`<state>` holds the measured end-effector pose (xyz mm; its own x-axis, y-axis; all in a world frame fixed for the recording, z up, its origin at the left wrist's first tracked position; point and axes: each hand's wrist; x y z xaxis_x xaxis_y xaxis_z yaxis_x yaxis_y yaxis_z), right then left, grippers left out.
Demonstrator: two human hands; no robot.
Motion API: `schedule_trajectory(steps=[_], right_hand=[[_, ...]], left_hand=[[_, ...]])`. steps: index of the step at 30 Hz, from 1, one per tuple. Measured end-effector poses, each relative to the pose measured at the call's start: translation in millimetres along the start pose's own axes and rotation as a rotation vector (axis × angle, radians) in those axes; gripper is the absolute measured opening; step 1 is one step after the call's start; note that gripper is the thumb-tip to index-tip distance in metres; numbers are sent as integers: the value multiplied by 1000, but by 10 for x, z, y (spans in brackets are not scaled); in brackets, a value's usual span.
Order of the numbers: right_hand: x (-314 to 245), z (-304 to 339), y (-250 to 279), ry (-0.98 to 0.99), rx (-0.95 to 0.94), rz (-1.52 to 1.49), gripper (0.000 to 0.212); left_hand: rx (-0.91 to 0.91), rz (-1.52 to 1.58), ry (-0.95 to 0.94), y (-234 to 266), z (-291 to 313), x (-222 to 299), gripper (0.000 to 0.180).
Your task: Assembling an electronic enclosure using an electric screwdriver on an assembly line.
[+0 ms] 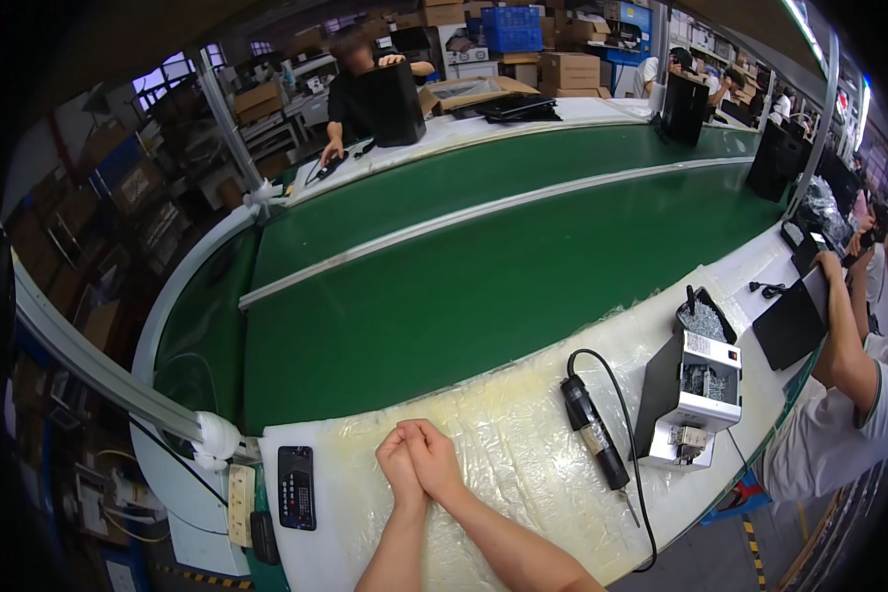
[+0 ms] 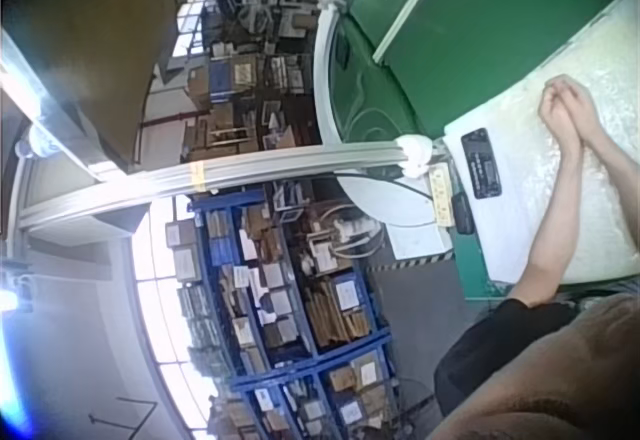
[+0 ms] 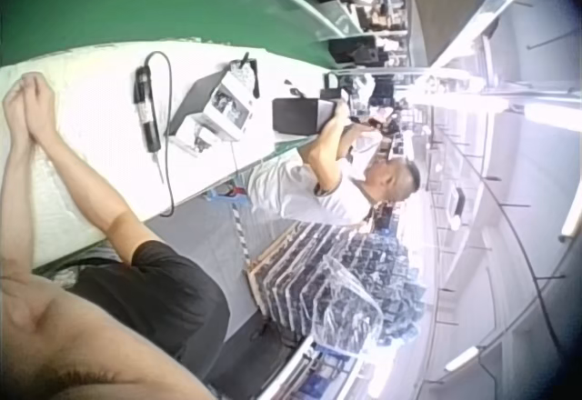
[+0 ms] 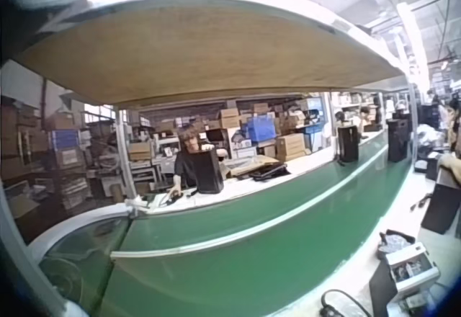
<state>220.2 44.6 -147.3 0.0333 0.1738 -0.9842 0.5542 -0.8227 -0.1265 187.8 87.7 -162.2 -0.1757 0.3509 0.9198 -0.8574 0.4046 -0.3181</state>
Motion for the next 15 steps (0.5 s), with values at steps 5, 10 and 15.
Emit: schedule_trajectory(steps=[5, 10, 15], right_hand=[[26, -1, -1, 0, 5, -1, 28], [23, -2, -2, 0, 6, -9, 29], [33, -3, -2, 7, 8, 2, 29]], left_hand=[[7, -19, -10, 3, -12, -19, 20], [13, -18, -8, 2, -12, -16, 20], [8, -10, -6, -2, -5, -4, 20]])
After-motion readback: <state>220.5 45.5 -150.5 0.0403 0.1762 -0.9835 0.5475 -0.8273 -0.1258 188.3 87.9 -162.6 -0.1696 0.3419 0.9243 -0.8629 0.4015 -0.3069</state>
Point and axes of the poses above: each hand's wrist, its own z-axis away from the middle knuckle, its own y-axis out of the back of the hand, x = y × z, and after that the axes turned 7 degrees about y, right-handed
